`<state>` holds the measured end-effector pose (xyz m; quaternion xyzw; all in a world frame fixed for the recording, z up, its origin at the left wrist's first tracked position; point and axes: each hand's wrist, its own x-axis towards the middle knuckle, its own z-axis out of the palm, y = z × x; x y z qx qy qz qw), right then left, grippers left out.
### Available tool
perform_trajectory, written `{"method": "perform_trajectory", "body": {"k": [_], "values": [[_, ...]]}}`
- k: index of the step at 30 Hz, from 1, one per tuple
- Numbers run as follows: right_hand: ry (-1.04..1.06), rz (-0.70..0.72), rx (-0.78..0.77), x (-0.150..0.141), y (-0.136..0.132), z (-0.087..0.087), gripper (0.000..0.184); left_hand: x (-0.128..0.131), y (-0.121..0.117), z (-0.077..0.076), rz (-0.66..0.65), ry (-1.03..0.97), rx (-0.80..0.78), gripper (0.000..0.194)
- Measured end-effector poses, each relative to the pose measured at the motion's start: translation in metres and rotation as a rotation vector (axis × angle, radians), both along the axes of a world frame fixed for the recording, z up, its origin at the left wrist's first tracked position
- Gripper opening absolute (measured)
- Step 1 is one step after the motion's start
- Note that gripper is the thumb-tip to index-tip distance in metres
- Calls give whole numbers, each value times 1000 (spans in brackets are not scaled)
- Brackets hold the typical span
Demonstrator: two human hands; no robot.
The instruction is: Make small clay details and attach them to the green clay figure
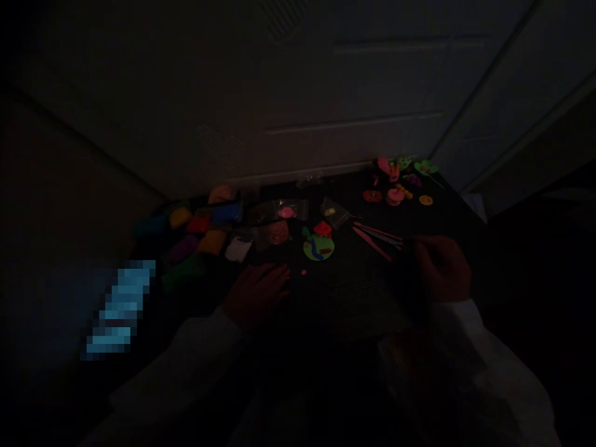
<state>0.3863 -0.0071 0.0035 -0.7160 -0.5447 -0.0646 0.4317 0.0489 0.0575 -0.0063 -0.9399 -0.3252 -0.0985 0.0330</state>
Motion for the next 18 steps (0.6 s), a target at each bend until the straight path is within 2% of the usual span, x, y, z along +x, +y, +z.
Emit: {"method": "perform_trajectory", "body": {"k": [3, 9, 18], "values": [[23, -62, 21, 11, -7, -12, 14, -3, -15, 3, 56, 39, -19, 37], [44, -53, 2, 11, -7, -24, 16, -8, -32, 12, 72, 67, -61, 44], [52, -28, -29, 11, -5, -24, 16, -3, -19, 10, 95, 58, -95, 51]]}}
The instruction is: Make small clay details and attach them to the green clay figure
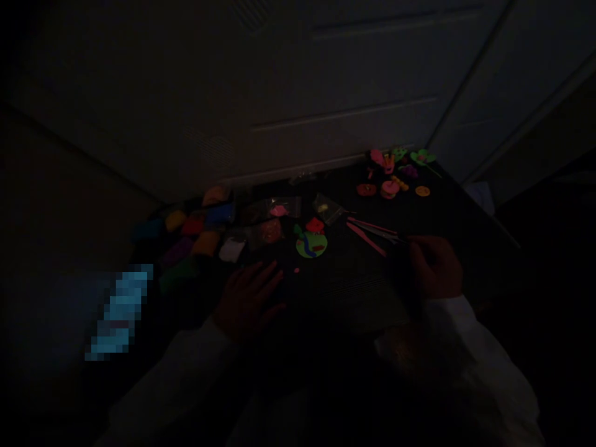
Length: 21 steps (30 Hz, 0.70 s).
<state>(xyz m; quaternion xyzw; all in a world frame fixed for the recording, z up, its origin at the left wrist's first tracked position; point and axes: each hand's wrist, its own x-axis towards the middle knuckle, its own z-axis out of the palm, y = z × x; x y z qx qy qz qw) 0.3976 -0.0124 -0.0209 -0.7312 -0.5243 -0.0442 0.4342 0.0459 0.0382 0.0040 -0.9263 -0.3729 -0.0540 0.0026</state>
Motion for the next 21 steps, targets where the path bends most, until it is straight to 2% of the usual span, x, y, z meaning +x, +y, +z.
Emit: {"method": "perform_trajectory", "body": {"k": [5, 12, 18, 21], "values": [[9, -7, -40, 0, 1, 0, 16, -9, -7, 2, -103, 34, -69, 51], [-13, -69, -78, -6, -1, 1, 23, -3, 0, -8, 17, -12, -13, 53], [-92, -71, -131, -5, 1, 1, 25, -8, -7, -7, -83, -15, -44, 53], [-150, -54, -161, -4, 5, 1, 26, -6, -9, -10, -33, -38, -21, 54]]}}
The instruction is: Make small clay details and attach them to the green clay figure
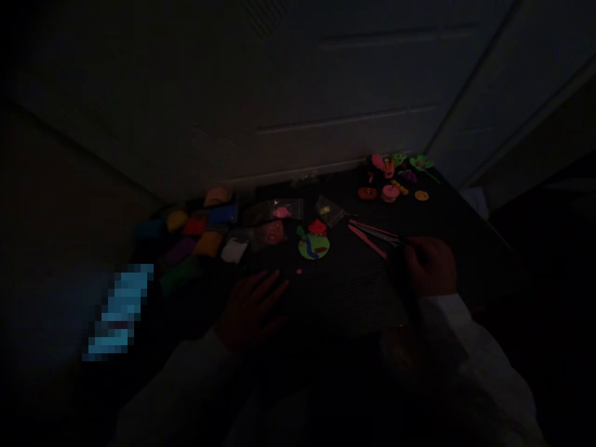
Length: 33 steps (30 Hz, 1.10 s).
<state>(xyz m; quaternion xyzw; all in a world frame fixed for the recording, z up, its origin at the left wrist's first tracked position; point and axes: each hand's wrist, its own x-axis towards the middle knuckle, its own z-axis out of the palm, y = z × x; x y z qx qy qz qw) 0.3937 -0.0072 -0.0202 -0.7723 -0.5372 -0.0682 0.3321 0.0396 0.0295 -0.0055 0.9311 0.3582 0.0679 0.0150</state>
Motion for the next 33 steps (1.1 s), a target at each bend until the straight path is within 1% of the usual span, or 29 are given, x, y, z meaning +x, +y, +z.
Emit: {"method": "perform_trajectory", "body": {"k": [3, 6, 10, 15, 18, 22, 24, 26, 28, 29, 30, 31, 32, 33], "values": [[-108, 58, -21, 0, 3, -1, 28, 5, 2, -4, 66, -30, 23, 54], [-270, 117, -87, -4, 5, 1, 27, 8, 5, -6, 77, -65, 23, 54], [-391, 220, -272, -17, 14, 8, 31, 6, 8, -9, 122, -148, 11, 48], [-479, 293, -505, -34, 32, 26, 32, 5, 16, -12, 233, -282, 19, 29], [-520, 283, -611, -40, 40, 34, 32, 9, 20, -11, 268, -295, -38, 24], [-516, 208, -629, -38, 42, 35, 29, 18, 21, -8, 307, -300, -81, 18], [-456, 142, -621, -41, 35, 33, 29, 22, 19, -7, 337, -312, -73, 17], [-306, 72, -586, -52, 22, 32, 30, 25, 15, -7, 360, -324, -64, 16], [-159, 157, -543, -75, 7, 30, 30, 28, 12, -7, 384, -344, -50, 16], [-127, 252, -519, -89, -1, 30, 29, 28, 11, -7, 387, -352, -48, 16], [-108, 389, -516, -104, -7, 30, 28, 29, 10, -7, 388, -356, -46, 16], [-114, 489, -513, -119, -11, 29, 27, 29, 10, -7, 386, -359, -44, 15], [-137, 559, -504, -132, -14, 28, 27, 29, 10, -7, 382, -358, -45, 14], [-168, 592, -480, -142, -15, 27, 26, 29, 10, -8, 378, -357, -46, 14]]}}
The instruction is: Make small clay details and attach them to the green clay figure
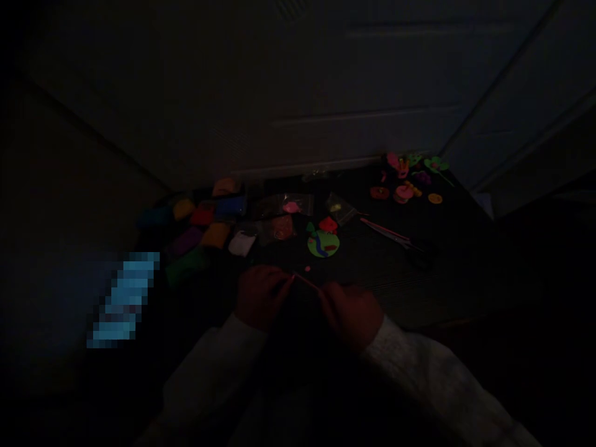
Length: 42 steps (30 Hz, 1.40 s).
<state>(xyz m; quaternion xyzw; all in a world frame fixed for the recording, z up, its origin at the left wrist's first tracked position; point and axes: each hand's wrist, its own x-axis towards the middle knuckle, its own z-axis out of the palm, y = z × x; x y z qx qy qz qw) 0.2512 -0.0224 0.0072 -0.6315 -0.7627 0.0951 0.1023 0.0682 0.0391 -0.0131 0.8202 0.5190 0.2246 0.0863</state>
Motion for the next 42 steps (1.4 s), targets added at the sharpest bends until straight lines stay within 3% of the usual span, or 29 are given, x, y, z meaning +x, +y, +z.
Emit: {"method": "perform_trajectory", "body": {"k": [3, 9, 42], "values": [[-30, 50, 40, -15, 3, -3, 25, -1, 0, -1, 8, 1, 5, 14], [-28, 106, 58, -8, 7, -9, 22, -1, -1, -1, 1, 3, 20, 16], [-117, 164, 81, -10, 11, -8, 18, -3, -2, -2, -25, 13, 1, 15]]}}
